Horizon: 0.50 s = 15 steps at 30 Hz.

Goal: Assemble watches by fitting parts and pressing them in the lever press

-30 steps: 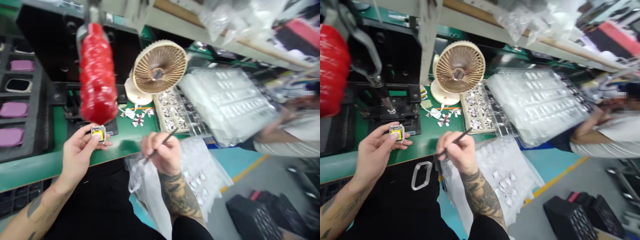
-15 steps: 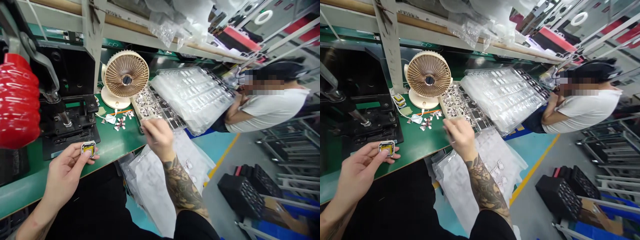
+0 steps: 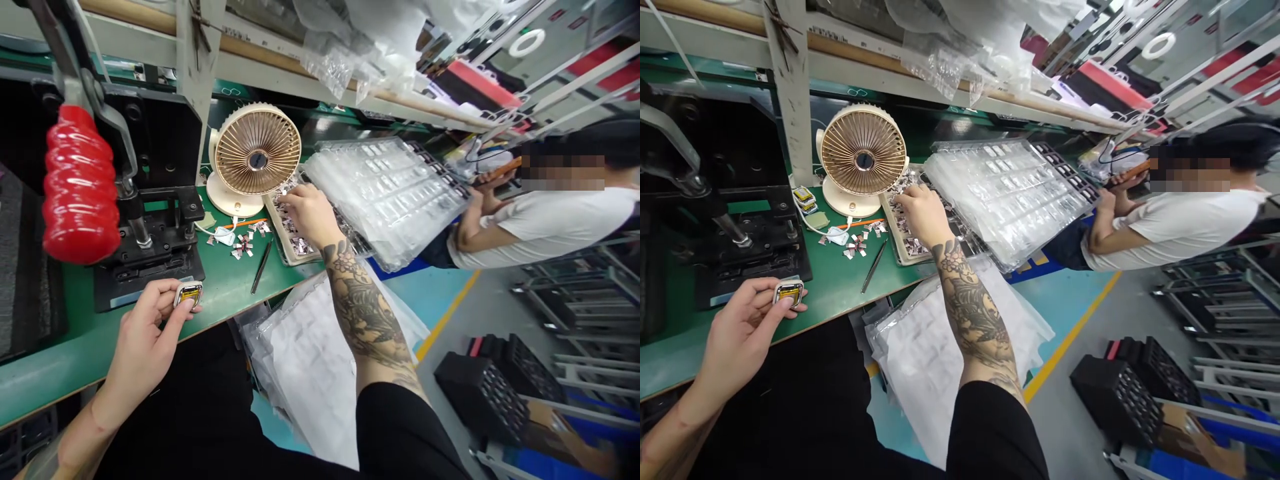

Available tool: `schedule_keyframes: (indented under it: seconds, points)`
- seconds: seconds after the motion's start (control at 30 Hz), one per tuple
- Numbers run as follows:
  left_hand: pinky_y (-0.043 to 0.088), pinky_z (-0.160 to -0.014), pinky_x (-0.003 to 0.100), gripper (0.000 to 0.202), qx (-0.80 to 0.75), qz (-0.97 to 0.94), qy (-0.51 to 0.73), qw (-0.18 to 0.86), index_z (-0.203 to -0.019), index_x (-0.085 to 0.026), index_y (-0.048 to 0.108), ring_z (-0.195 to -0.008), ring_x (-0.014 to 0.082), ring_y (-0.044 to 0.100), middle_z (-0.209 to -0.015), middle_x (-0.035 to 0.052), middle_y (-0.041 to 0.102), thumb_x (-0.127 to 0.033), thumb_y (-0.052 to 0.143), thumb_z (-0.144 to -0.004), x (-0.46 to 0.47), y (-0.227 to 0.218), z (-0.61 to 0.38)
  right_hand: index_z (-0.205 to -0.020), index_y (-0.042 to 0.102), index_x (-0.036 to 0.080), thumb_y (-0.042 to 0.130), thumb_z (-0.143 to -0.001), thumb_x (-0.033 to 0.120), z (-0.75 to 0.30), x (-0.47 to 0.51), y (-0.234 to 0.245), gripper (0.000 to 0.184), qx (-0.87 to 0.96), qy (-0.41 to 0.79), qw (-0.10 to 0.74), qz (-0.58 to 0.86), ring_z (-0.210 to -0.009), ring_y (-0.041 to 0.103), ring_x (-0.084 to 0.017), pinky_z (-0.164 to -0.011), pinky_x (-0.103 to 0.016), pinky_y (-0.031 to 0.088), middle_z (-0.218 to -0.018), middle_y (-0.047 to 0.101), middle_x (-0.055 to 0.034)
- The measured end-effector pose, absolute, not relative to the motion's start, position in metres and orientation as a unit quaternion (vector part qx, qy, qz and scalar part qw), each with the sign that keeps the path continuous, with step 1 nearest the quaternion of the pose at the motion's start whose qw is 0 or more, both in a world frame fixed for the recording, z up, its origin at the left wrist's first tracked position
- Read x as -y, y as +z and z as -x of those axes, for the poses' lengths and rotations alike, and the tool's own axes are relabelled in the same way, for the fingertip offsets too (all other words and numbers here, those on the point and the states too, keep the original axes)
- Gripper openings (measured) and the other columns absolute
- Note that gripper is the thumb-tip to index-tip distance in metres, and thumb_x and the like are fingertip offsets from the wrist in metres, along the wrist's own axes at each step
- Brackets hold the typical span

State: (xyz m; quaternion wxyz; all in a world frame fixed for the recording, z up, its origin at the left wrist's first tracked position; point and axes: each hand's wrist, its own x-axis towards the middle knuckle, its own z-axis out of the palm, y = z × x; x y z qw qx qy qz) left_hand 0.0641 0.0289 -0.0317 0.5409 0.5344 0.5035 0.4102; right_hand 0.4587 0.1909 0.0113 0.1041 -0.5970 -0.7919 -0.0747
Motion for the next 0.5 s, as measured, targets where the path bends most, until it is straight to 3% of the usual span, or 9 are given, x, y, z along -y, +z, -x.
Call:
schedule_keyframes:
  seconds: [0.17,0.37,0.5]
  points:
    - [0.067,-0.094,0.04,0.03,-0.496,-0.549,0.404,0.538,-0.13,-0.028,0.063,-0.108,0.0275,0.085,-0.125,0.0075,0.086,-0.049,0.074,-0.111,-0.029,-0.034,-0.062,-0.118,0.088,0.02,0.06,-0.109,0.023,-0.466,-0.205,0.004,0.029,0.799,-0.053,0.134,0.584,-0.114,0.066,-0.029,-0.098,-0.044,0.049,-0.122,0.08,-0.0139]
    - [0.057,-0.087,0.034,0.025,-0.498,-0.602,0.388,0.489,-0.128,-0.029,0.07,-0.092,0.0199,0.076,-0.103,0.0008,0.08,-0.049,0.072,-0.112,-0.029,-0.028,-0.061,-0.119,0.082,0.018,0.059,-0.108,0.025,-0.471,-0.185,-0.001,0.027,0.767,-0.092,0.197,0.604,-0.115,0.069,-0.029,-0.1,-0.043,0.055,-0.123,0.075,-0.0147]
    - [0.054,-0.083,0.033,0.022,-0.5,-0.627,0.393,0.45,-0.124,-0.031,0.078,-0.086,0.0185,0.074,-0.1,-0.0002,0.08,-0.048,0.075,-0.11,-0.031,-0.027,-0.061,-0.119,0.079,0.016,0.057,-0.11,0.025,-0.469,-0.178,0.0,0.026,0.76,-0.13,0.154,0.617,-0.111,0.067,-0.029,-0.094,-0.041,0.053,-0.123,0.074,-0.0173]
